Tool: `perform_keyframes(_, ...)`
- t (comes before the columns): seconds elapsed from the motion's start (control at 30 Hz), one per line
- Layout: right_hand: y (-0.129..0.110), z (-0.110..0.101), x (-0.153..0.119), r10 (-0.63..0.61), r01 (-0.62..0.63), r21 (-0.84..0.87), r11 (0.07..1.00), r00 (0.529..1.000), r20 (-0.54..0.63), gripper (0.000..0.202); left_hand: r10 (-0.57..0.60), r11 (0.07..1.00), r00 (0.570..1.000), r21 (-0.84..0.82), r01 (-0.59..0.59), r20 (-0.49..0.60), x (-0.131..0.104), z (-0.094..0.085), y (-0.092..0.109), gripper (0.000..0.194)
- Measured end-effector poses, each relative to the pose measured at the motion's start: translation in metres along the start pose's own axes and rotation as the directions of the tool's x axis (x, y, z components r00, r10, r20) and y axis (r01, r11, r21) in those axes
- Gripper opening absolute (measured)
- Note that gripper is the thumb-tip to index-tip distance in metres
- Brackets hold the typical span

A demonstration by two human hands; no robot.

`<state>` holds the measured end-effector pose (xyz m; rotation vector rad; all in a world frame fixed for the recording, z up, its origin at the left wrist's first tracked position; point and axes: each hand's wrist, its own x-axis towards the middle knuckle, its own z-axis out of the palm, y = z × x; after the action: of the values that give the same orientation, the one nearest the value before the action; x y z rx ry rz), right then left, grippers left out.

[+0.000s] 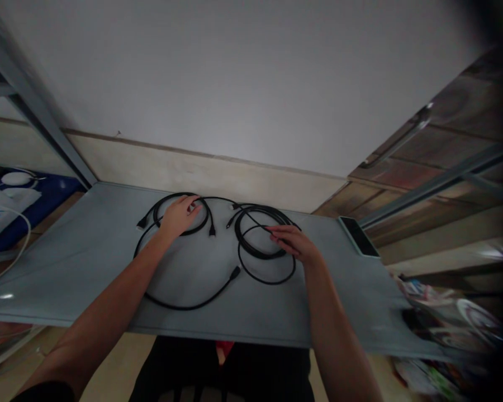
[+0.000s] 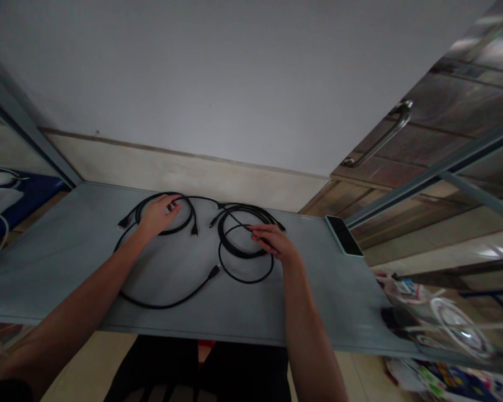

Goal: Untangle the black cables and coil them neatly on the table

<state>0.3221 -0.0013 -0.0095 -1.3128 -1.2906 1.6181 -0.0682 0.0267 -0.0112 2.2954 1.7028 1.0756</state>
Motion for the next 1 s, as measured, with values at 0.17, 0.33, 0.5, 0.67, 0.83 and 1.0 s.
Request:
perform_keyframes(0.17,-0.004,0.006,-0.009,0.138,-0.100,-0.129,0.987,0.932,0.334,0.043,0.167,0.974,0.985,0.147,-0.172,0.047,-0.002,-0.001,0.003,0.037)
perform_keyframes(0.33,-0.010,0.003,-0.014,-0.067,0.049,0.092,0.995,0.977,0.201,0.062,0.278,0.957,0.938,0.020,-0.288,0.208,-0.003,0.003,0.007,0.034)
perform_keyframes(0.5,-0.016,-0.012,-0.020,-0.264,0.260,0.228,0.938,0.965,-0.014,0.066,0.178,0.983,0.980,0.024,-0.181,0.093,-0.001,0.004,0.008,0.032)
perform_keyframes(0.67,-0.011,-0.009,-0.008,-0.205,0.235,0.170,0.957,0.963,-0.176,0.039,0.162,0.985,0.982,0.037,-0.166,0.095,-0.005,0.010,0.014,0.031)
perform_keyframes(0.83,-0.006,-0.011,-0.009,0.019,-0.017,-0.012,1.000,0.989,0.149,0.038,0.192,0.981,0.981,-0.002,-0.192,0.038,-0.009,0.014,0.020,0.027)
perform_keyframes(1.0,-0.005,-0.013,-0.014,0.067,-0.065,-0.018,0.998,0.966,0.251,0.042,0.304,0.953,0.914,-0.069,-0.296,0.270,-0.018,0.013,0.045,0.038)
